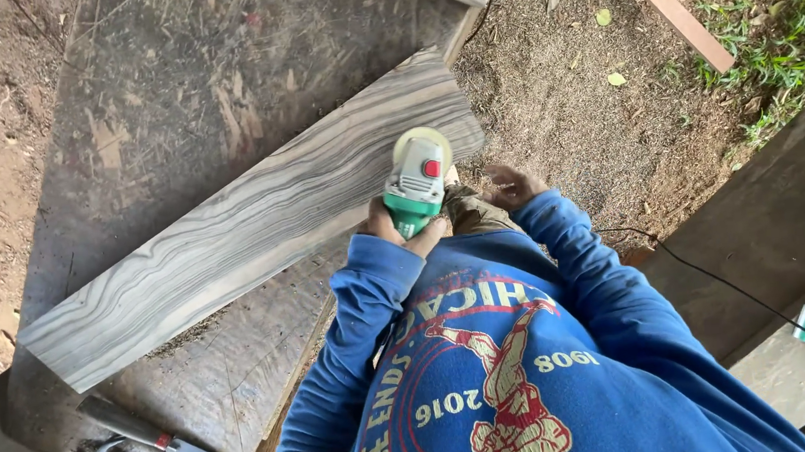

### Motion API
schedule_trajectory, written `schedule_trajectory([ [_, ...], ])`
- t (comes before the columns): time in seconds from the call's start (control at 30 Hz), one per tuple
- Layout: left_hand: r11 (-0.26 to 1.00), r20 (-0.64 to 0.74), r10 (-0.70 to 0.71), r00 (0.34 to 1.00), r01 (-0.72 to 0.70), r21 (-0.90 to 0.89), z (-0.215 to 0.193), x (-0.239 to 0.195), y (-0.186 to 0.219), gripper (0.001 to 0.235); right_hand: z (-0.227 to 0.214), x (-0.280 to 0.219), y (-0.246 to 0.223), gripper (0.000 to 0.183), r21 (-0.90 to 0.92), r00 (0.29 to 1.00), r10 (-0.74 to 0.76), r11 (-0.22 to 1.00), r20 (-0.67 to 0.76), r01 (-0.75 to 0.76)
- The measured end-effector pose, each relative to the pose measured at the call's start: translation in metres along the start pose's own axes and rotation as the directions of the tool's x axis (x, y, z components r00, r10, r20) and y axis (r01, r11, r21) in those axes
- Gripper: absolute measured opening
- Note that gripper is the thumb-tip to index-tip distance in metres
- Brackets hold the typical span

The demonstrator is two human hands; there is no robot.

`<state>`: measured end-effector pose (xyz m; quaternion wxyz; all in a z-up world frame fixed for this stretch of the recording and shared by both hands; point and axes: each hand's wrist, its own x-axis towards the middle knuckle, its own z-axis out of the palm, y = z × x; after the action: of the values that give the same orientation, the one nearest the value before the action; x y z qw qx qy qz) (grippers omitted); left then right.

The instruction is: The person uses a green orbital sander to smooth the surface of a long, weathered wooden plank resting on a workbench. They move the sander back and forth along the length of the plank, then flip it to sand the edges and the opposite side.

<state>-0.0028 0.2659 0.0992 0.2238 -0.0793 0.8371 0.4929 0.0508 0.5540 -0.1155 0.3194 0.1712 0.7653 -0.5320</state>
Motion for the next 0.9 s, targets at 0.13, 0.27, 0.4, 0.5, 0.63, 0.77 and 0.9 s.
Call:
schedule_trajectory([
  [0.13,0.998,0.065,0.038,0.997,-0.041,0.041,0.016,0.009,0.005,0.072,-0.003,-0.012,0.036,0.073,0.002,0.991,0.136,0.991,-0.014,-0.136],
  [0.27,0.987,0.101,-0.023,0.995,0.007,0.163,0.025,0.017,0.013,0.076,-0.022,-0.043,0.026,0.072,0.022,0.966,0.258,0.966,0.004,-0.258],
  [0.4,0.977,0.116,-0.065,0.991,0.04,0.211,0.034,0.02,0.019,0.077,-0.033,-0.054,0.052,0.073,0.058,0.927,0.372,0.928,-0.052,-0.369],
  [0.5,0.974,0.122,-0.069,0.99,0.041,0.222,0.041,0.023,0.016,0.077,-0.037,-0.056,0.075,0.07,0.019,0.888,0.454,0.891,-0.077,-0.454],
  [0.63,0.979,0.11,-0.041,0.993,0.018,0.201,0.048,0.025,0.012,0.077,-0.041,-0.061,0.082,0.07,0.088,0.849,0.524,0.851,-0.072,-0.518],
  [0.77,0.983,0.089,-0.054,0.995,0.037,0.179,0.048,0.025,0.013,0.077,-0.042,-0.049,0.102,0.07,0.013,0.868,0.491,0.871,-0.074,-0.491],
  [0.9,0.987,0.059,-0.032,0.998,0.022,0.16,0.044,0.022,0.007,0.075,-0.047,-0.043,0.085,0.068,-0.003,0.886,0.458,0.888,-0.069,-0.459],
])
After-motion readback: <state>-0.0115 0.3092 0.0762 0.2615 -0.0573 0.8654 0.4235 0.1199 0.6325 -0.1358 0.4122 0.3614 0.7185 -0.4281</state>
